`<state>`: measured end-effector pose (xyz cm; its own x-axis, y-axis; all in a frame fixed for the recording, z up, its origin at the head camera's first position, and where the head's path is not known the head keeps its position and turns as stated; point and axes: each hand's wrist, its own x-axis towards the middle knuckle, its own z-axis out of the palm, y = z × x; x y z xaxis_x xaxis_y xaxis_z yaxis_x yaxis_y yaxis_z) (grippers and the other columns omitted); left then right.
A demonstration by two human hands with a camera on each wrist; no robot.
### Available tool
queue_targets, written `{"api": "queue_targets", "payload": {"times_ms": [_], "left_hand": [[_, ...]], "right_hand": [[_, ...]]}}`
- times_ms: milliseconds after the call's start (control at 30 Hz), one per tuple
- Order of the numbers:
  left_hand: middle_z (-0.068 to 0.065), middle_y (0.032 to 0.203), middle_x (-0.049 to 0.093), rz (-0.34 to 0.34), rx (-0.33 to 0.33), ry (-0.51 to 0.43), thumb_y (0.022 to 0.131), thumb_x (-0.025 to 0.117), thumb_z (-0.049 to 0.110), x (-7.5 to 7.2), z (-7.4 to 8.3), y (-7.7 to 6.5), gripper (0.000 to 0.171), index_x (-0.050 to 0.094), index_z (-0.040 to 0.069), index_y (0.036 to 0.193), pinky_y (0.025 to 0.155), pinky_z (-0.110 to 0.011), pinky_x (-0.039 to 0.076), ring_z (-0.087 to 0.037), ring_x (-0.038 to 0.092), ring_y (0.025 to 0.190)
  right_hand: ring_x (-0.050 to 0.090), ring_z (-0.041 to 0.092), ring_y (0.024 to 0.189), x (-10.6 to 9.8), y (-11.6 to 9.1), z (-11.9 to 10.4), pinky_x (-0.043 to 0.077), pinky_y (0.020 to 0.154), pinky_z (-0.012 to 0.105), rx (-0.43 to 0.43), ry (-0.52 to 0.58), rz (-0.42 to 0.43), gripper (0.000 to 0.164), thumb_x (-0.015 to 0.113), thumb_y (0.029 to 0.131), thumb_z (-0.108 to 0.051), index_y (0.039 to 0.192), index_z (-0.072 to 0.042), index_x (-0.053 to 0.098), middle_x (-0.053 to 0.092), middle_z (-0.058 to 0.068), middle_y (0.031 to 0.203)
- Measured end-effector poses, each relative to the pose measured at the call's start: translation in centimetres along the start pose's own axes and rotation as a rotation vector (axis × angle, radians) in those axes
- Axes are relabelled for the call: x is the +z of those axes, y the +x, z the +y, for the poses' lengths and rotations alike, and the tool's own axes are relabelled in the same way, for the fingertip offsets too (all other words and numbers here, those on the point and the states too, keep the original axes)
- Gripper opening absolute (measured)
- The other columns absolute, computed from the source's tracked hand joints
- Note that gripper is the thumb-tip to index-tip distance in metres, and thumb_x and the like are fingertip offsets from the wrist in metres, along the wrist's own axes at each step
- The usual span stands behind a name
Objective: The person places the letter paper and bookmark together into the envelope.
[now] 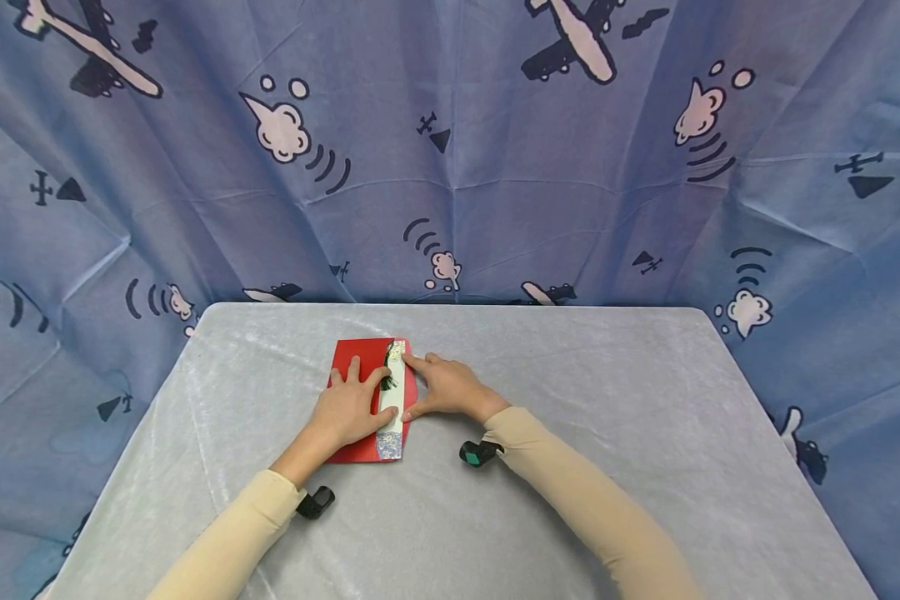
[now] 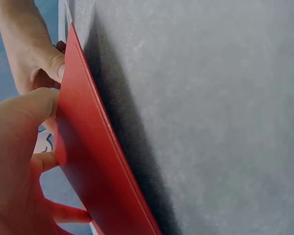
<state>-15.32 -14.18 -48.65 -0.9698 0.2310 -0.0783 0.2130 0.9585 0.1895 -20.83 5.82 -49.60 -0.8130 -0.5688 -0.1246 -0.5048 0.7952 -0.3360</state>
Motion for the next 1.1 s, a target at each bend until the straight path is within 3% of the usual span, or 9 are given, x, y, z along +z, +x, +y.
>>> {"api": "queue_targets", "payload": {"times_ms": [567,1100], "left_hand": [[-0.033,0.153,0.035,-0.003,-0.004,0.006,0.085,0.065,0.054,-0.02,0.1,0.03,0.07,0.046,0.023,0.146,0.082,-0.062,0.056,-0.066,0.045,0.125],[-0.032,0.155,0.032,-0.02,-0.018,-0.023,0.086,0.058,0.038,-0.06,-0.08,-0.01,0.064,0.044,0.024,0.146,0.083,-0.062,0.055,-0.065,0.041,0.13]], "right_hand": [[0.054,0.018,0.071,0.4,0.44,-0.25,0.048,0.066,0.032,0.014,-0.039,0.015,0.11,0.077,0.065,-0.072,0.155,-0.026,0.034,0.059,0.005,0.107],[0.061,0.023,0.075,0.62,0.47,-0.69,0.053,0.073,0.038,0.05,-0.051,0.021,0.116,0.078,0.064,-0.072,0.157,-0.026,0.027,0.06,0.007,0.113]]}}
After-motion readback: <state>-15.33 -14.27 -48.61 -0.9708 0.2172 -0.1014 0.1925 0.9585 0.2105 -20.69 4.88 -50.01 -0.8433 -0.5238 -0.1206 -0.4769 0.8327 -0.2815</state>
